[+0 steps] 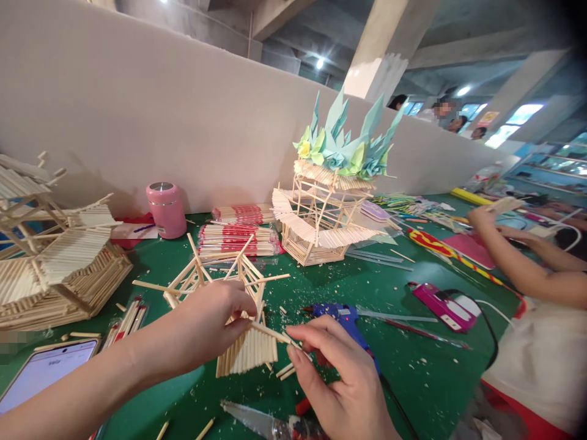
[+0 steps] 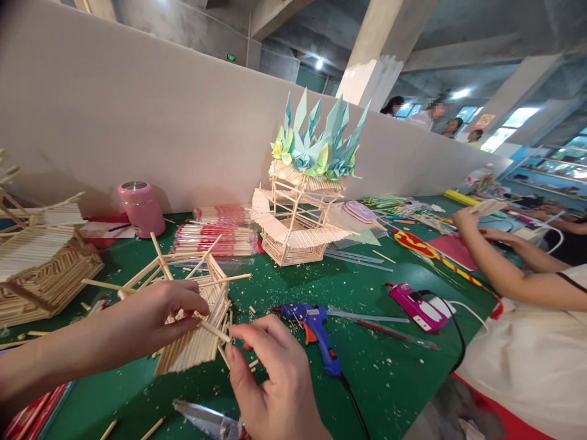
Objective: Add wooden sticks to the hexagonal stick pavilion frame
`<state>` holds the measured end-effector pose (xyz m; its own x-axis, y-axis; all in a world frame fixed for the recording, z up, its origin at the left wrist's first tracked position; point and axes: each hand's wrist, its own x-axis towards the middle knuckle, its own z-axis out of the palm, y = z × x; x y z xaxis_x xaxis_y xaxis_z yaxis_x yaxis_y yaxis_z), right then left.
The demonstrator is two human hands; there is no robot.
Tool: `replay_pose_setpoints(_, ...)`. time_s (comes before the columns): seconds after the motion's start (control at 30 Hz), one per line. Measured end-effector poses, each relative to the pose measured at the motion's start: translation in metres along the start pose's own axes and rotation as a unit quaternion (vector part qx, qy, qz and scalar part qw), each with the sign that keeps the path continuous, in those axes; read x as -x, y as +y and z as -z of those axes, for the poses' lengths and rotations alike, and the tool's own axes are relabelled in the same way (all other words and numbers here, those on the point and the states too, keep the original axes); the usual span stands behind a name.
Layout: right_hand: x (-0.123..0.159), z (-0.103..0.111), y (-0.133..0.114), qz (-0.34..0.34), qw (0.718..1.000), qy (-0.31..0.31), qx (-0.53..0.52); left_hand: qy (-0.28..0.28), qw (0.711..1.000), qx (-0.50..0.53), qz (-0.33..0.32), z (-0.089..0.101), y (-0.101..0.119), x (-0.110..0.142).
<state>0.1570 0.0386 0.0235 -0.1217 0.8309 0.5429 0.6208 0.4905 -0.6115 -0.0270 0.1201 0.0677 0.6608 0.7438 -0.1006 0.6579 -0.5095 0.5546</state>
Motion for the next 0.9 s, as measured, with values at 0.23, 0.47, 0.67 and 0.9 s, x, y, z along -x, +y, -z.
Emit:
replay_pose_setpoints(0.23,-0.004,-0.004,-0.001,0.027,0.999,0.029,-0.009,0.008,0.997,-0.05,-0.054,-0.001,-0.003,0.0)
replay_pose_setpoints(0.47,-0.001,-0.003,0.0,0.018,1.0,0.02,-0.005,0.012,0.997,-0.055,-0.057,-0.001,-0.004,-0.001)
replay_pose_setpoints(0.67,-0.002,-0.005,0.0,0.037,0.999,0.027,-0.005,0.007,0.997,-0.051,-0.063,-0.003,-0.004,-0.002)
replay_pose_setpoints(0.9,0.011,0.011,-0.003,-0.038,0.997,0.063,-0.023,0.125,0.99,-0.037,-0.052,0.009,-0.002,0.016)
